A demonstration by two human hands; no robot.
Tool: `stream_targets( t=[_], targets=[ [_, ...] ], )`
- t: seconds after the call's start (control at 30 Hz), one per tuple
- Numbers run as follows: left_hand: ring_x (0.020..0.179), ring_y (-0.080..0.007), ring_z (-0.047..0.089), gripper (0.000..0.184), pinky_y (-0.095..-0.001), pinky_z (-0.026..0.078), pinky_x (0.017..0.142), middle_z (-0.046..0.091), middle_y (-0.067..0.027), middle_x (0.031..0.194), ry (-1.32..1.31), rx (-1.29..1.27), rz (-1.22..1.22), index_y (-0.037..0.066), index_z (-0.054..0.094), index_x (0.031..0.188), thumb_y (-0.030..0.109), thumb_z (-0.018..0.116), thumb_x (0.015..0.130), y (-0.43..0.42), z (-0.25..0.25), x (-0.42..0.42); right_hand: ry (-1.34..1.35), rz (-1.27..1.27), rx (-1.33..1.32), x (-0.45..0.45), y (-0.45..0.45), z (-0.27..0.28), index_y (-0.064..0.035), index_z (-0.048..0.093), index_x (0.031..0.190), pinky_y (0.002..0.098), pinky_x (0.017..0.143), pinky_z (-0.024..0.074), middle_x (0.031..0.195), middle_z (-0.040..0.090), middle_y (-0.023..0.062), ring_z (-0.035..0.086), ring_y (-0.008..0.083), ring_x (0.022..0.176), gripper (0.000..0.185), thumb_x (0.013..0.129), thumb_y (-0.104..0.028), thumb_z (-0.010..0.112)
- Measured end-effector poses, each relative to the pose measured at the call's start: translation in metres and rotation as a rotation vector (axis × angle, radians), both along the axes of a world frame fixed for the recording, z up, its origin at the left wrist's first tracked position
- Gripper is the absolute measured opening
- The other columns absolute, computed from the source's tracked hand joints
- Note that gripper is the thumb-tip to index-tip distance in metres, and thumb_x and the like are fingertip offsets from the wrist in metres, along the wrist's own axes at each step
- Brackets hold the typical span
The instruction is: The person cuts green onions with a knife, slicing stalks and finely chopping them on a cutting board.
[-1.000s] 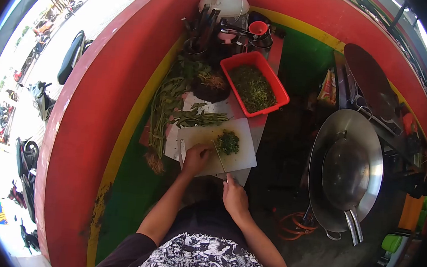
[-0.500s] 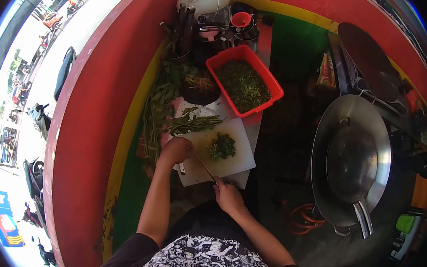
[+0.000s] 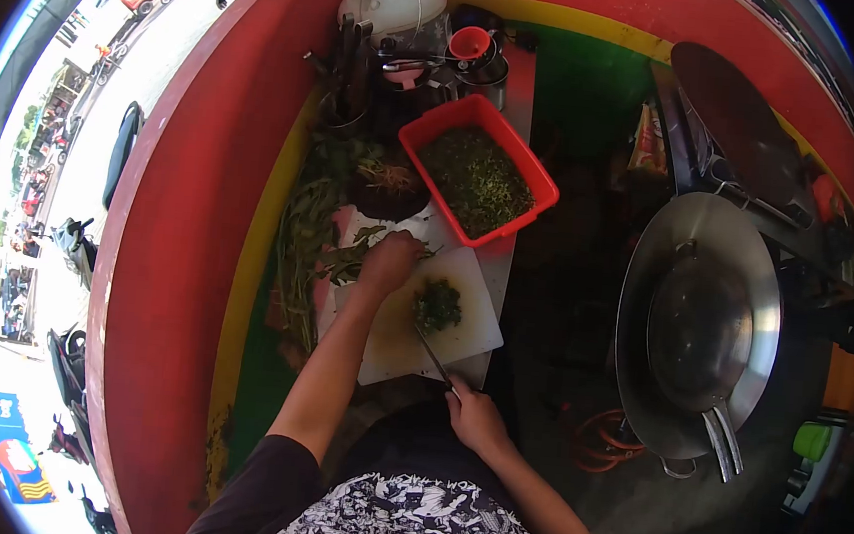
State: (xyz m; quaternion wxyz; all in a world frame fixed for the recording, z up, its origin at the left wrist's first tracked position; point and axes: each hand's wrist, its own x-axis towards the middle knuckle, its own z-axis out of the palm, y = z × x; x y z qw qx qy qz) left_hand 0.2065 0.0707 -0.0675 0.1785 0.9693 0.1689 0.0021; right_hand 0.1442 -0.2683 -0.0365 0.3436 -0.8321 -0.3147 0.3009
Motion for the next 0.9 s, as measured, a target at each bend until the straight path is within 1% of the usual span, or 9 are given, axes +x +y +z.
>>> stream_targets(
  t=[0.13,0.3,0.4,0.47,0.57,0.67,0.8,0.87,0.9],
  targets=[
    [0.108,-0.0349,0.071,0.019,-0.0515,0.062,0.086,0.07,-0.0121,0.108,0.022,0.129,-0.005,0.012,0.08,0.1,0.012,0.063,0.092,0.0,-0.018,0.013,0.019,0.012,-0.04,0.007,0.001,0.003,-0.0043,0.064,0.138,0.0592,0.076,0.0588,0.087,0.073,0.031,0.073,0.0503,0.086,0.037,0.106,-0.023,0.063],
    [0.108,-0.0334,0.07,0.02,-0.0497,0.06,0.09,0.069,-0.0107,0.111,0.003,0.077,-0.013,0.015,0.081,0.103,0.012,0.065,0.092,0.005,-0.017,0.009,0.024,0.014,-0.033,0.007,0.001,0.002,-0.0039,0.064,0.138,0.0586,0.076,0.0588,0.086,0.073,0.0308,0.073,0.0502,0.086,0.037,0.106,-0.023,0.063],
    [0.108,-0.0328,0.07,0.017,-0.0484,0.059,0.091,0.07,-0.0109,0.111,-0.136,-0.057,-0.009,0.012,0.082,0.103,0.011,0.073,0.089,0.011,-0.01,0.005,0.019,0.016,-0.003,0.007,0.001,0.001,-0.0035,0.064,0.137,0.0581,0.076,0.0587,0.086,0.073,0.0308,0.073,0.0502,0.085,0.036,0.106,-0.022,0.063],
    [0.11,-0.0336,0.07,0.021,-0.0458,0.057,0.093,0.072,-0.0103,0.115,-0.271,-0.328,0.037,0.011,0.082,0.108,0.01,0.079,0.086,0.021,-0.008,0.001,-0.002,0.039,-0.027,0.007,0.004,0.003,-0.0034,0.064,0.137,0.0579,0.075,0.0587,0.086,0.073,0.0307,0.073,0.0502,0.085,0.035,0.106,-0.021,0.063],
    [0.116,-0.0312,0.071,0.029,-0.0391,0.055,0.101,0.075,-0.0128,0.122,-0.426,-0.368,0.082,0.008,0.081,0.116,0.011,0.084,0.087,0.032,0.002,-0.013,-0.02,0.053,0.001,0.005,0.008,-0.003,-0.0031,0.064,0.137,0.0581,0.076,0.0586,0.087,0.073,0.0312,0.072,0.0504,0.086,0.036,0.106,-0.021,0.062],
    [0.121,-0.0278,0.07,0.024,-0.0377,0.053,0.105,0.076,-0.0118,0.125,-0.52,-0.57,0.192,0.007,0.081,0.117,0.012,0.08,0.093,0.038,0.031,-0.029,-0.038,0.105,-0.035,0.007,0.022,0.003,-0.0027,0.064,0.138,0.0586,0.078,0.0585,0.09,0.073,0.032,0.072,0.0509,0.087,0.036,0.107,-0.021,0.061],
    [0.114,-0.0212,0.072,0.024,-0.0339,0.053,0.101,0.079,-0.0085,0.121,-0.624,-0.56,0.33,0.005,0.079,0.12,0.016,0.077,0.1,0.04,0.065,-0.057,-0.077,0.123,-0.074,0.008,0.038,-0.001,-0.0024,0.063,0.138,0.0589,0.079,0.0583,0.092,0.073,0.0325,0.072,0.0515,0.089,0.036,0.107,-0.02,0.061],
    [0.109,-0.0145,0.07,0.026,-0.0312,0.053,0.099,0.078,-0.0058,0.117,-0.7,-0.85,0.368,0.002,0.076,0.126,0.018,0.073,0.105,0.042,0.069,-0.075,-0.102,0.035,-0.054,0.008,0.04,-0.003,-0.003,0.064,0.138,0.059,0.079,0.0582,0.093,0.073,0.0319,0.072,0.0514,0.089,0.036,0.106,-0.02,0.061],
    [0.109,-0.0145,0.07,0.026,-0.0312,0.053,0.099,0.078,-0.0058,0.117,-0.707,-0.847,0.38,0.002,0.076,0.126,0.018,0.073,0.105,0.04,0.073,-0.084,-0.103,0.048,-0.054,0.009,0.039,-0.001,-0.003,0.064,0.138,0.059,0.079,0.0582,0.093,0.073,0.0319,0.072,0.0514,0.089,0.036,0.106,-0.02,0.061]
  ],
)
